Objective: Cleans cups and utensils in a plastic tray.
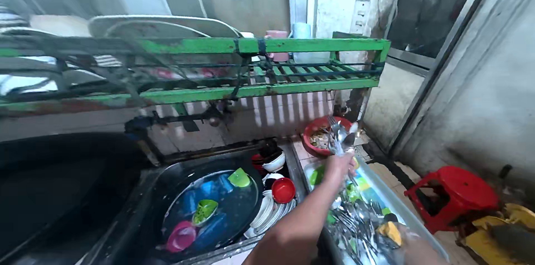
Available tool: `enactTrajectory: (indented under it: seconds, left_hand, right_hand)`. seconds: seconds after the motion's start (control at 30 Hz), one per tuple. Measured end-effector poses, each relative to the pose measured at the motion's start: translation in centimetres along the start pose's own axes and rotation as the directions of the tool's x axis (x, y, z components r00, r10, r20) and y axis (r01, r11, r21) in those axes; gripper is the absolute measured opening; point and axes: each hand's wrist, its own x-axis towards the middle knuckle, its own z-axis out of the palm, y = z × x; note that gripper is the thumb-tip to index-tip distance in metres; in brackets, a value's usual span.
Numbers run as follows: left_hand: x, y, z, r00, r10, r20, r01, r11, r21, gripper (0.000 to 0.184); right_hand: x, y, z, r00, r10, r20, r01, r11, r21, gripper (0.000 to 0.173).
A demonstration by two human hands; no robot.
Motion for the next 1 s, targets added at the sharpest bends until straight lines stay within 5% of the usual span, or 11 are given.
enactTrajectory:
  seconds: [0.2,0.37,0.57,0.7,0.83,1.0]
  left_hand:
    - [-3.4,-3.1,-0.1,0.967,-0.228,0.112,0.249,0.937,-0.245,0.02]
    - [-5.1,-5.3,0.2,0.959,-0.241,0.147,0.268,0.942,-0.202,0.012]
    - [-6.8,-6.7,0.5,0.947,-0.22,0.232,0.266,0.945,-0.189,0.013]
    - [-7.4,-6.6,1.1,0.95,-0.234,0.207,0.259,0.961,-0.1,0.017]
    - [-7.0,-6.1,0.6,0.959,-0.247,0.138,0.245,0.969,0.03,0.014]
    - [-8.1,-6.6,1.8,0.981,-0.195,0.002,0.194,0.977,0.09,0.011]
  right_hand:
    - [-0.4,2.3,-2.3,0.935,-0.199,-0.295,0.314,0.85,0.422,0.067]
    - [-0.5,-0.5,-5.1,0.944,-0.107,-0.313,0.314,0.584,0.749,0.064]
    - [1.4,-3.4,-7.4,0.953,-0.108,-0.284,0.304,0.357,0.883,0.045]
    - [2.3,-5.0,-6.5,0.943,0.018,-0.332,0.303,0.364,0.881,0.041]
    - [1.6,-4.8,-4.5,0.971,-0.095,-0.221,0.241,0.346,0.907,0.048]
    - [4.1,-3.8,-6.8,0.953,0.014,-0.303,0.245,0.555,0.795,0.044]
